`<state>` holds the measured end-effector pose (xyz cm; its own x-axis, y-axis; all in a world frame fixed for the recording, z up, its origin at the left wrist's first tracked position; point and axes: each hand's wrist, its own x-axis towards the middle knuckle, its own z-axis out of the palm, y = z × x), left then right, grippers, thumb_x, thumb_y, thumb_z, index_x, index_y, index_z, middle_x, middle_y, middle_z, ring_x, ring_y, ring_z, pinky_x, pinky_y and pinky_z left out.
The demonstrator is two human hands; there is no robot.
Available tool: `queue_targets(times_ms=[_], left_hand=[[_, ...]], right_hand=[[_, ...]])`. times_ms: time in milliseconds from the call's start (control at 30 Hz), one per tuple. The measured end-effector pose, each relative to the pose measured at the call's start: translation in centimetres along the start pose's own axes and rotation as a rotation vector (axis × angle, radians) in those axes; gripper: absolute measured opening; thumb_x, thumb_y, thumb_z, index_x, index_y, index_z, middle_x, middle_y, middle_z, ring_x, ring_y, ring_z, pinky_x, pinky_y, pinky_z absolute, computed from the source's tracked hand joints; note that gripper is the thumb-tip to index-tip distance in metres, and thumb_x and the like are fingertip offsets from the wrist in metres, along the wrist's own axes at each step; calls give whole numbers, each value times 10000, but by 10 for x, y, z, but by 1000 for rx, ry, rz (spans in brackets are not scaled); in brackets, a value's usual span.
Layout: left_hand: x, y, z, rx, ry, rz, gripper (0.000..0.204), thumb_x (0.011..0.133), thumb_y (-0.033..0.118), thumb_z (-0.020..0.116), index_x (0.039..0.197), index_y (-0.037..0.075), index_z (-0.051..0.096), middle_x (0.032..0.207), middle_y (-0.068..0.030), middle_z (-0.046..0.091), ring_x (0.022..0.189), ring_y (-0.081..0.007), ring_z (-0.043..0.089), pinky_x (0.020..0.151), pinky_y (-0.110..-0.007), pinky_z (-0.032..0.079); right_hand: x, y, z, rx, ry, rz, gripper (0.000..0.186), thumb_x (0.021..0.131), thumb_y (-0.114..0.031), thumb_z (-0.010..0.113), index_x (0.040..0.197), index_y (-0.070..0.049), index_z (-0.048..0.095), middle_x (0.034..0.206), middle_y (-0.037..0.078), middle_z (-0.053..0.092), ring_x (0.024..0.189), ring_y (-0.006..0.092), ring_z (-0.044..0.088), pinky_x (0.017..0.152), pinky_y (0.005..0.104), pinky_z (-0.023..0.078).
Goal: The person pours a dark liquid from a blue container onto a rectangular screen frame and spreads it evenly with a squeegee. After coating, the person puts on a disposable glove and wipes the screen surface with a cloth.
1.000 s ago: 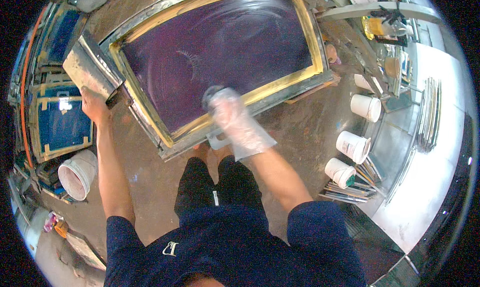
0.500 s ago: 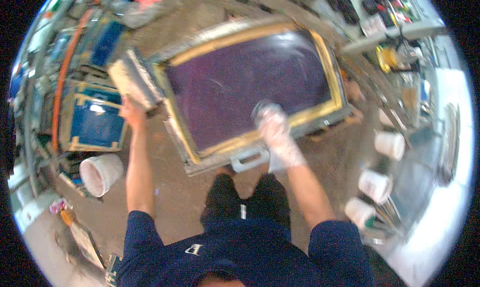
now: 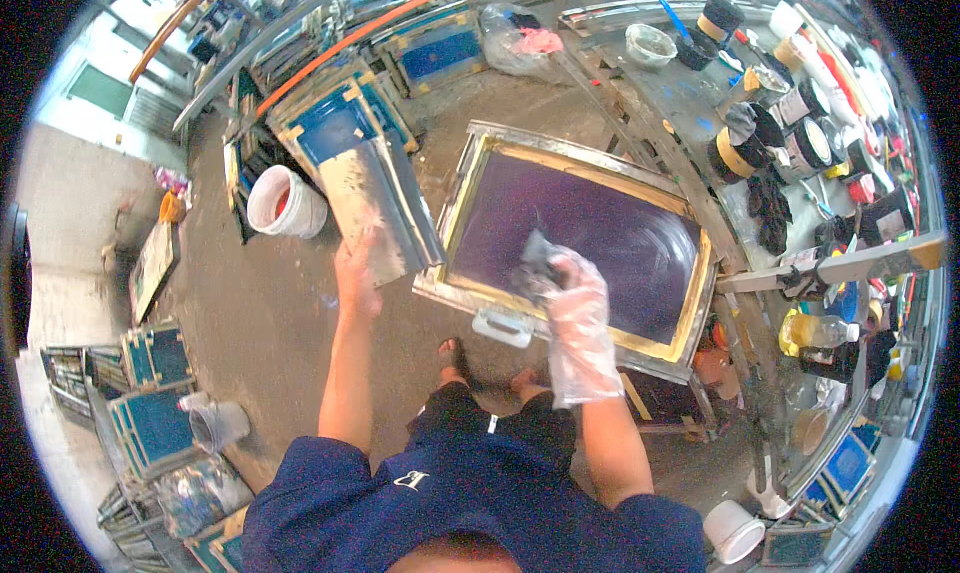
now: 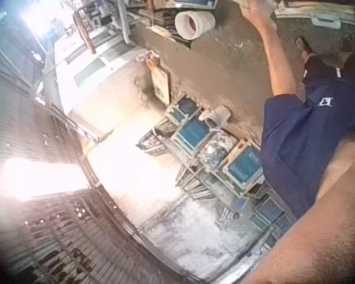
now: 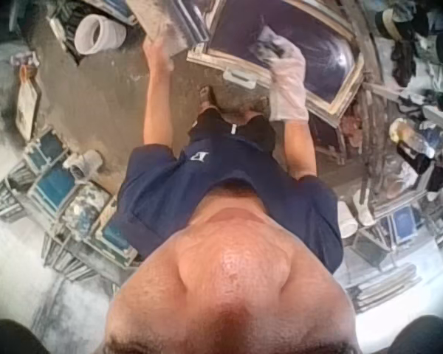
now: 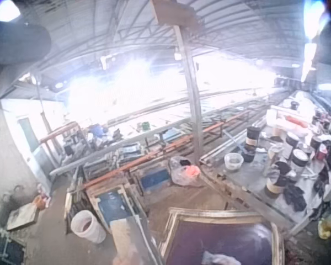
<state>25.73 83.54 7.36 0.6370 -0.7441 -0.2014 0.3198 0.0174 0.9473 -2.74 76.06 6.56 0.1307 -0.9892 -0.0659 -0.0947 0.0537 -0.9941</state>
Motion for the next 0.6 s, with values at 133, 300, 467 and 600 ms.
queue_targets(times_ms=[133, 300, 467, 600], left_hand=[[-79, -18, -10, 224, 163, 49, 324, 952, 295, 638, 1082, -2, 627, 933, -21, 648, 807, -103, 560, 741, -284, 468], [-150, -6, -51, 406, 237, 97, 356, 948, 302, 636, 1056, -37, 627, 887, -48, 670, 801, -130, 597, 741, -302, 482], [-222, -1, -134, 486, 275, 120, 347, 928, 293, 651, 1045, -33, 644, 874, -58, 686, 784, -130, 612, 731, -311, 492], [-283, 15, -186, 514, 301, 78, 356, 913, 294, 657, 1065, -28, 651, 872, -69, 694, 791, -128, 618, 735, -315, 494]], right_hand=[[-38, -13, 54, -184, -187, -515, 321, 689, -83, 800, 985, -94, 678, 1076, 103, 665, 1013, 264, 642, 894, 350, 511], [-119, 20, 98, -409, -265, -713, 382, 688, -51, 722, 1062, -123, 695, 1103, 130, 661, 1049, 317, 625, 897, 386, 510], [-209, 43, 135, -299, -427, -511, 305, 701, -49, 696, 1000, -108, 712, 1054, 140, 676, 975, 324, 657, 854, 377, 526], [-273, 27, 161, -191, -395, -436, 253, 715, -39, 687, 964, -76, 707, 977, 123, 696, 928, 292, 678, 829, 352, 533]])
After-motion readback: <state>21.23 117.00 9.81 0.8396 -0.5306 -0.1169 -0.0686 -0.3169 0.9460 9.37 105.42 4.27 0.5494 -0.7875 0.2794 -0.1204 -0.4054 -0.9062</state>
